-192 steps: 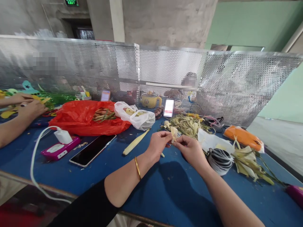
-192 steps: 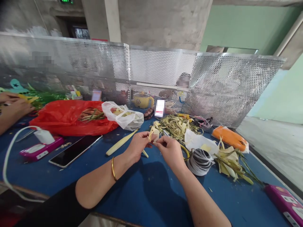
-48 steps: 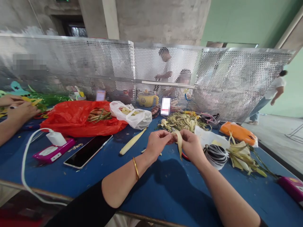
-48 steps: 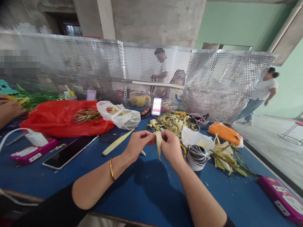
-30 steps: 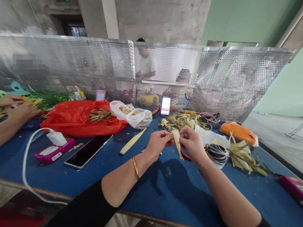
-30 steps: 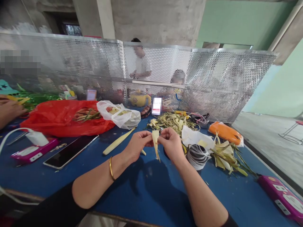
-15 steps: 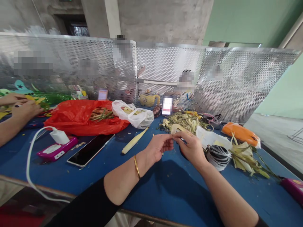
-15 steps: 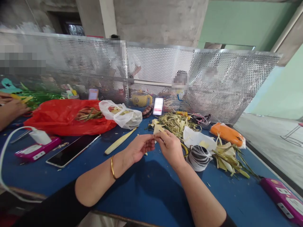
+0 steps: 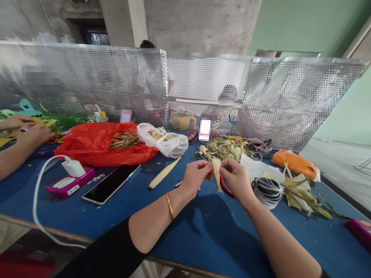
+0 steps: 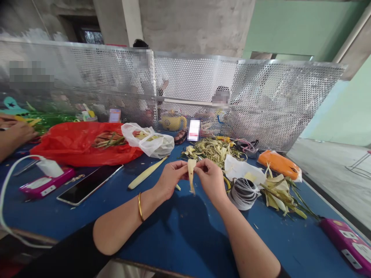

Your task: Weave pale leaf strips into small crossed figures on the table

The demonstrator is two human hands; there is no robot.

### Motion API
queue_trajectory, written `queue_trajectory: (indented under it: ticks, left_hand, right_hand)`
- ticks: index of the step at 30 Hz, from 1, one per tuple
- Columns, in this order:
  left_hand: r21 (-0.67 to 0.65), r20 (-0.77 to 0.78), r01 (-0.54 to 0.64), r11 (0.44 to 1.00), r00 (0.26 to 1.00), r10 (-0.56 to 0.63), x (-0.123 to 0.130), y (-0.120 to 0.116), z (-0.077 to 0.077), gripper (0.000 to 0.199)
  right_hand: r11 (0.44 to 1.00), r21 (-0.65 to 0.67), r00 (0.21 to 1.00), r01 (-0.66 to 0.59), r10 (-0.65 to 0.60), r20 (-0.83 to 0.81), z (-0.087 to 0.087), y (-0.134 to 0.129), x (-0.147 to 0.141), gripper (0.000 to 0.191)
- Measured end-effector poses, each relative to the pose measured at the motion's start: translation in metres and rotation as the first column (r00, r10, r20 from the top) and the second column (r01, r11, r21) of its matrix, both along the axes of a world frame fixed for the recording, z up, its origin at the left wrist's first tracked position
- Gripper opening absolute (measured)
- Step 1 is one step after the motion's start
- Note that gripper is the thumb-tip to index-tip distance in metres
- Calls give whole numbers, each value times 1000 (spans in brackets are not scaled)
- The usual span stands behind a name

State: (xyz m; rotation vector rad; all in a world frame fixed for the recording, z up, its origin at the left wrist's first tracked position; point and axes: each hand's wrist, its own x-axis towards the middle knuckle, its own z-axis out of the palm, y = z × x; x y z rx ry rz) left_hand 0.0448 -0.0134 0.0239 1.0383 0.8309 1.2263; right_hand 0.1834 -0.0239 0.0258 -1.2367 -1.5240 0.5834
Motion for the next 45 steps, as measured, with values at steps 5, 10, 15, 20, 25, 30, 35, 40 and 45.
queue_trajectory:
  ticks: [5, 10, 15, 20, 25, 30, 35, 40, 45]
  left_hand:
    - [58, -62, -4, 998, 998, 8, -1, -2, 2, 16]
    - [99, -83, 23, 995, 996, -15, -1, -3, 0, 14]
    - [87, -63, 67, 994, 996, -61, -2, 0, -1, 23]
    - [-23, 20, 62, 998, 998, -62, -3, -1, 1, 25]
    - [-91, 56, 37, 995, 998, -32, -3, -1, 2, 22]
    - [-128, 93, 23, 992, 996, -11, -3, 0, 3, 20]
    - [-138, 95, 62, 988, 994, -49, -4, -1, 3, 20]
    - [-133, 86, 65, 989, 995, -54, -4, 0, 1, 20]
    - [-164, 101, 51, 985, 994, -34, -3, -1, 1, 15]
  right_hand:
    - [1000, -25, 997, -9, 7, -74, 4, 0, 1, 14]
    - [998, -45, 982, -52, 43, -183, 7, -1, 2, 17]
    - [992, -73, 957, -104, 80, -279, 9, -2, 0, 22]
    - [988, -38, 937, -147, 126, -327, 11, -2, -2, 22]
    - [998, -3, 961, -65, 62, -270, 8, -1, 0, 20]
    - [969, 243, 999, -50, 44, 30, 5, -2, 2, 7]
    - [930, 351, 951, -111, -2, 308, 2, -3, 2, 9]
    - [933, 350, 950, -88, -26, 310, 3, -3, 2, 8]
    - [940, 331, 931, -85, -44, 364, 5, -5, 2, 12]
